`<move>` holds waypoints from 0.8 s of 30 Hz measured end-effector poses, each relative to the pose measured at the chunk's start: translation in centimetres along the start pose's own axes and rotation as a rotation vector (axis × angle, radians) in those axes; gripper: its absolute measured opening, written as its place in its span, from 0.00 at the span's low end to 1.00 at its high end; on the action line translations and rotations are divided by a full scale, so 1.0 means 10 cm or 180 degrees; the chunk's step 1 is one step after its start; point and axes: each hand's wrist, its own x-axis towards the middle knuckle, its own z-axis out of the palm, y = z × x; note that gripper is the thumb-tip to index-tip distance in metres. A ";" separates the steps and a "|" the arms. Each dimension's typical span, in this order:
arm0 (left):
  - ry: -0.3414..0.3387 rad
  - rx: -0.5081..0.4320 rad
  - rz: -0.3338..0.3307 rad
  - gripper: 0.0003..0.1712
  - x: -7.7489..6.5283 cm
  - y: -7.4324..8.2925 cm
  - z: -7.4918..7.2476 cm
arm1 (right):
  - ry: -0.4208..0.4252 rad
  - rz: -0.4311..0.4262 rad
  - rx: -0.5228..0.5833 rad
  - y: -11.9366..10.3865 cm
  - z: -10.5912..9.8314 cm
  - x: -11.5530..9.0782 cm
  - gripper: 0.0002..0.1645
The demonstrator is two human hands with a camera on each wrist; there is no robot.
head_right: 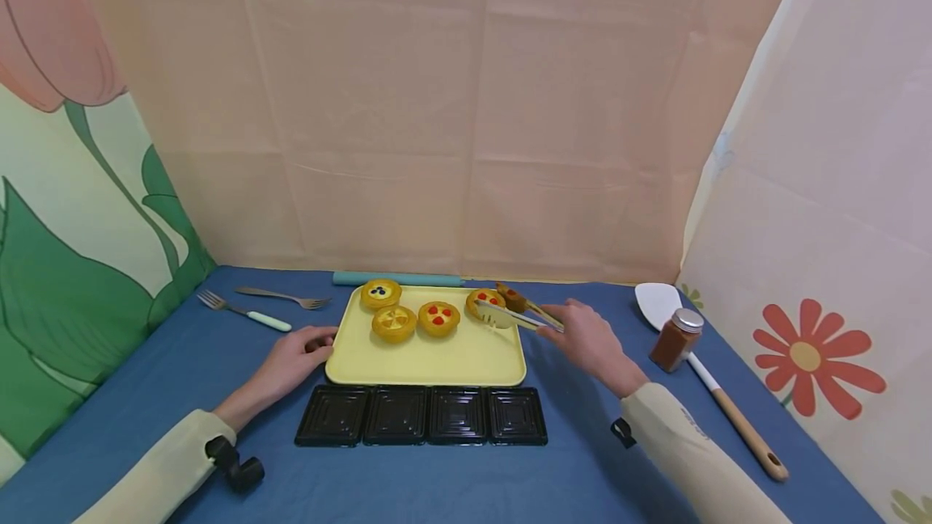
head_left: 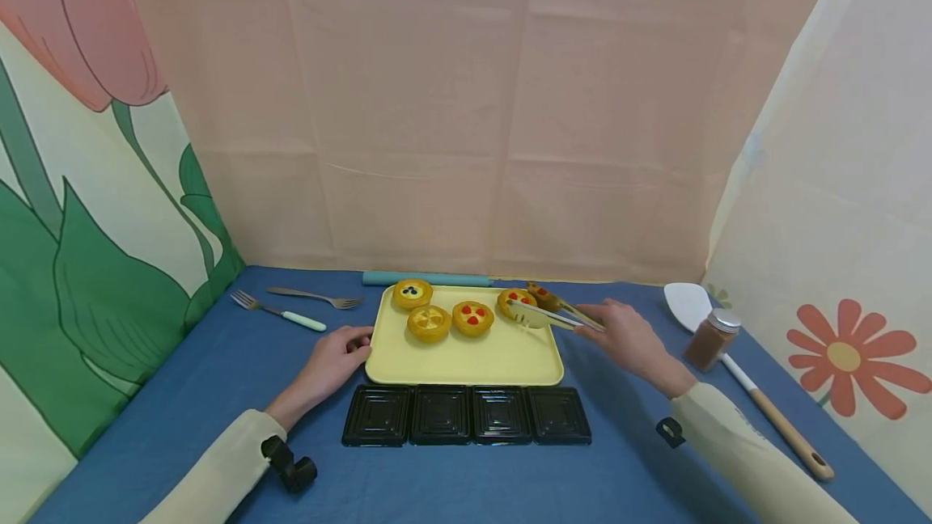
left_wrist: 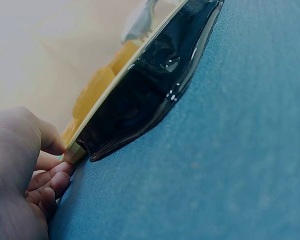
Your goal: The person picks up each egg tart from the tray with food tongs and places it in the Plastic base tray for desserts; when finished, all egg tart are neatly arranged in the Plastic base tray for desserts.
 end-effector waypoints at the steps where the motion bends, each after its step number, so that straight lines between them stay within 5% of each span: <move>1: -0.0003 0.0003 -0.0002 0.22 0.00 0.00 0.00 | 0.0002 0.0003 0.0002 -0.01 0.00 0.00 0.27; 24: 0.0016 -0.0022 0.0017 0.22 -0.01 0.01 0.00 | 0.0256 -0.0055 0.0041 -0.05 -0.04 -0.14 0.24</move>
